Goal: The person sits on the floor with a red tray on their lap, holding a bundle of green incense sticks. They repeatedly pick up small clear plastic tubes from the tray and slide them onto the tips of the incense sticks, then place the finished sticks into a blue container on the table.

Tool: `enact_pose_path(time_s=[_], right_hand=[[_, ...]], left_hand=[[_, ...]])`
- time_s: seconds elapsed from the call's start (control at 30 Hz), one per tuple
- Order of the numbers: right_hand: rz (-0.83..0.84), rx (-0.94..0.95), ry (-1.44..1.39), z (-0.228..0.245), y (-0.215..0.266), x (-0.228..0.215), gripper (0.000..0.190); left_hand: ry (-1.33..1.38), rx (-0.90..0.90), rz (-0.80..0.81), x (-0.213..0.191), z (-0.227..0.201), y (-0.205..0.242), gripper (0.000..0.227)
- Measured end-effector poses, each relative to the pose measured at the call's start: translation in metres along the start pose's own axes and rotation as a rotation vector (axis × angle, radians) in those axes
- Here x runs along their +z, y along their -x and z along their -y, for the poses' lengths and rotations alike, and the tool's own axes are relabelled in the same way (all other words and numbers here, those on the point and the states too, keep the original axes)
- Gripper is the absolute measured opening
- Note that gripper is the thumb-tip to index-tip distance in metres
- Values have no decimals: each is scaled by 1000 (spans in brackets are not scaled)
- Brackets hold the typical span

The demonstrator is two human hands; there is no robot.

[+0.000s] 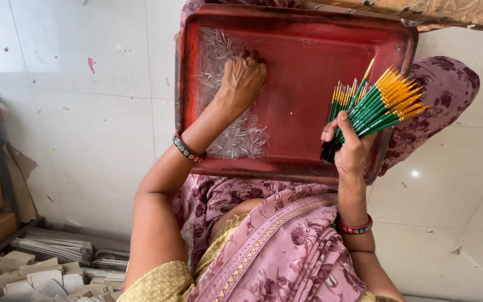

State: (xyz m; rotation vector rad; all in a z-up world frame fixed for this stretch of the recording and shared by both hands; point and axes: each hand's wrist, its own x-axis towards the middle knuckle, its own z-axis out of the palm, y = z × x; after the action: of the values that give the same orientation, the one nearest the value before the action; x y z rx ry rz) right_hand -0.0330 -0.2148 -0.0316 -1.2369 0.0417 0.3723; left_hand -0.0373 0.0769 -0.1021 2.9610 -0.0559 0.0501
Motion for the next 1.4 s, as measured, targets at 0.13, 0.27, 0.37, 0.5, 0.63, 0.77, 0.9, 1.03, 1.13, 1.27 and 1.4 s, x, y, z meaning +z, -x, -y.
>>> enact_pose_path(time_s=[0.13, 0.27, 0.37, 0.5, 0.63, 0.77, 0.9, 1.03, 1.13, 1.27, 1.4], right_hand=[[4, -64, 171, 28, -4, 28, 9], [0, -94, 129, 40, -3, 39, 18], [-10, -2, 112, 29, 6, 25, 14], [-9, 32, 161, 19, 15, 16, 11], [-36, 54, 182, 14, 20, 12, 11], [-55, 27, 178, 8, 23, 6, 13], [-70, 3, 129, 7, 23, 8, 15], [-105, 11, 117, 6, 23, 17, 16], [-82, -77, 485, -3, 19, 8, 13], [87, -559, 854, 15, 9, 5, 16], [-69, -184, 429, 26, 5, 1, 17]], left_hand=[[-90, 9, 152, 4, -6, 0, 7], [340, 80, 93, -39, -18, -8, 22], [924, 59, 91, -94, -37, -20, 30], [1555, 116, 123, -90, -50, -30, 27], [1883, 55, 252, -97, -56, -37, 26], [1921, 29, 230, -105, -57, -39, 29], [1978, 33, 216, -98, -57, -39, 30], [1904, 4, 262, -86, -67, -32, 29], [1662, -23, 137, -68, -66, -30, 25], [1217, -104, 12, -53, -74, -28, 31], [841, -55, 67, -33, -77, -18, 24]])
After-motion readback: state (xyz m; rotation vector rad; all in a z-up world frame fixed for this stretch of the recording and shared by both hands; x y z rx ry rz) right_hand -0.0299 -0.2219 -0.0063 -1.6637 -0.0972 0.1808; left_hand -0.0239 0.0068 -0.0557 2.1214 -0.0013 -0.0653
